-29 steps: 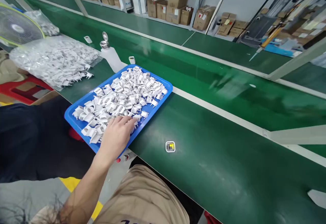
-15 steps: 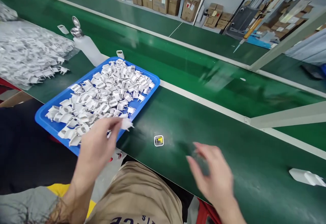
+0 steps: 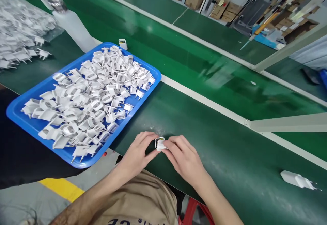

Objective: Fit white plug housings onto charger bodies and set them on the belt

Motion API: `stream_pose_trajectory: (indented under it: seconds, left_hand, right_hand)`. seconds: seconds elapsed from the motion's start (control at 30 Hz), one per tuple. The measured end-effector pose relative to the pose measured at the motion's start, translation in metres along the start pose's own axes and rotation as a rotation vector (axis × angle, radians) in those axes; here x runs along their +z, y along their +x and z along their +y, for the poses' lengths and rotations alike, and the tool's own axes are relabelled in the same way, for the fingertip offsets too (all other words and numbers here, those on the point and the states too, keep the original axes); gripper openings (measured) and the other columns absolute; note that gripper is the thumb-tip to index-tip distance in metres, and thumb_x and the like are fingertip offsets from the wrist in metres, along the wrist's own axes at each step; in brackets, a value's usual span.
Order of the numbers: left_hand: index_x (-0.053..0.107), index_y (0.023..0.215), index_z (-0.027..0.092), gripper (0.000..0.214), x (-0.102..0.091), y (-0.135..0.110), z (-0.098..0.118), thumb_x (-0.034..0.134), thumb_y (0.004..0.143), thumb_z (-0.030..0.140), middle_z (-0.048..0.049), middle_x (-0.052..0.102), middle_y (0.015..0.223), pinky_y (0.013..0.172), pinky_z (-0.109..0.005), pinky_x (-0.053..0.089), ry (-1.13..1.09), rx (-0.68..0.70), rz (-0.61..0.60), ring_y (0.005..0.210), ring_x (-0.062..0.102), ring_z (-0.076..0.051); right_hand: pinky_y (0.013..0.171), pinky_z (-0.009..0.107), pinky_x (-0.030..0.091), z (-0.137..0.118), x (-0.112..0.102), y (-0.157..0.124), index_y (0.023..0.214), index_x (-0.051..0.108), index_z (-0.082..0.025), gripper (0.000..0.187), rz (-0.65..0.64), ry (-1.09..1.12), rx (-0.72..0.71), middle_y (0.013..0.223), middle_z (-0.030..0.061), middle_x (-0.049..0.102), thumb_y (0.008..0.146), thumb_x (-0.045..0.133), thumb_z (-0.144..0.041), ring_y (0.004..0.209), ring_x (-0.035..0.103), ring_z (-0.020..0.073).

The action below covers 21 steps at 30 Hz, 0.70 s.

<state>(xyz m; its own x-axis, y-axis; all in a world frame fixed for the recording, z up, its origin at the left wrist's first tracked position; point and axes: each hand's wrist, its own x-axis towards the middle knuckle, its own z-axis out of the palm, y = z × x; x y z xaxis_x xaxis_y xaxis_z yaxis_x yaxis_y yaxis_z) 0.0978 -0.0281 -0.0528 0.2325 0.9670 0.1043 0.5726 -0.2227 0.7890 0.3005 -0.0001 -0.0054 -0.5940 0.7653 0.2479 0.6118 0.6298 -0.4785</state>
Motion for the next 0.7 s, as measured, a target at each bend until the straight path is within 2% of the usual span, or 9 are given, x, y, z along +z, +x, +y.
stream_pose_trajectory:
  seconds: [0.1,0.17,0.33,0.47,0.7]
  left_hand:
    - [0.058,0.119,0.023,0.020,0.007,0.008,-0.002,0.056,0.100,0.028,-0.0044,0.064,0.118,0.096,-0.036,0.048,-0.063,0.045,-0.027,0.107,0.059,-0.020]
    - [0.059,0.117,0.023,0.019,0.008,0.012,-0.002,0.057,0.100,0.030,-0.0036,0.065,0.115,0.094,-0.035,0.047,-0.103,0.071,-0.039,0.106,0.060,-0.019]
    - [0.060,0.116,0.023,0.017,0.008,0.016,-0.004,0.057,0.101,0.030,-0.0028,0.067,0.113,0.090,-0.035,0.045,-0.146,0.092,-0.029,0.103,0.061,-0.018]
    - [0.060,0.115,0.022,0.016,0.010,0.020,-0.003,0.058,0.101,0.030,-0.0023,0.067,0.112,0.087,-0.035,0.044,-0.154,0.106,-0.038,0.101,0.061,-0.018]
    - [0.059,0.115,0.021,0.016,0.012,0.031,-0.001,0.059,0.100,0.029,-0.0025,0.068,0.113,0.087,-0.036,0.045,-0.154,0.160,-0.087,0.102,0.061,-0.019]
  right_hand:
    - [0.076,0.034,0.054,-0.001,-0.002,0.010,0.112,0.064,-0.021,0.016,-0.131,-0.048,-0.004,0.099,0.0083,0.067,0.102,0.052,-0.022,0.087,0.062,0.0197]
    - [0.075,0.034,0.054,-0.001,-0.006,0.014,0.113,0.064,-0.021,0.018,-0.169,-0.043,0.001,0.099,0.0083,0.067,0.102,0.050,-0.020,0.085,0.062,0.0197]
    - [0.075,0.033,0.053,0.000,-0.018,0.016,0.114,0.063,-0.021,0.018,-0.183,0.020,0.045,0.100,0.0081,0.068,0.101,0.052,-0.016,0.083,0.062,0.0189]
    - [0.073,0.032,0.052,0.004,-0.017,0.016,0.110,0.062,-0.020,0.016,-0.192,0.023,0.056,0.097,0.0078,0.067,0.100,0.052,-0.014,0.082,0.061,0.0184]
    - [0.071,0.032,0.051,0.012,-0.016,0.006,0.116,0.060,-0.021,0.022,-0.158,-0.066,0.040,0.097,0.0063,0.068,0.098,0.052,-0.011,0.078,0.060,0.0180]
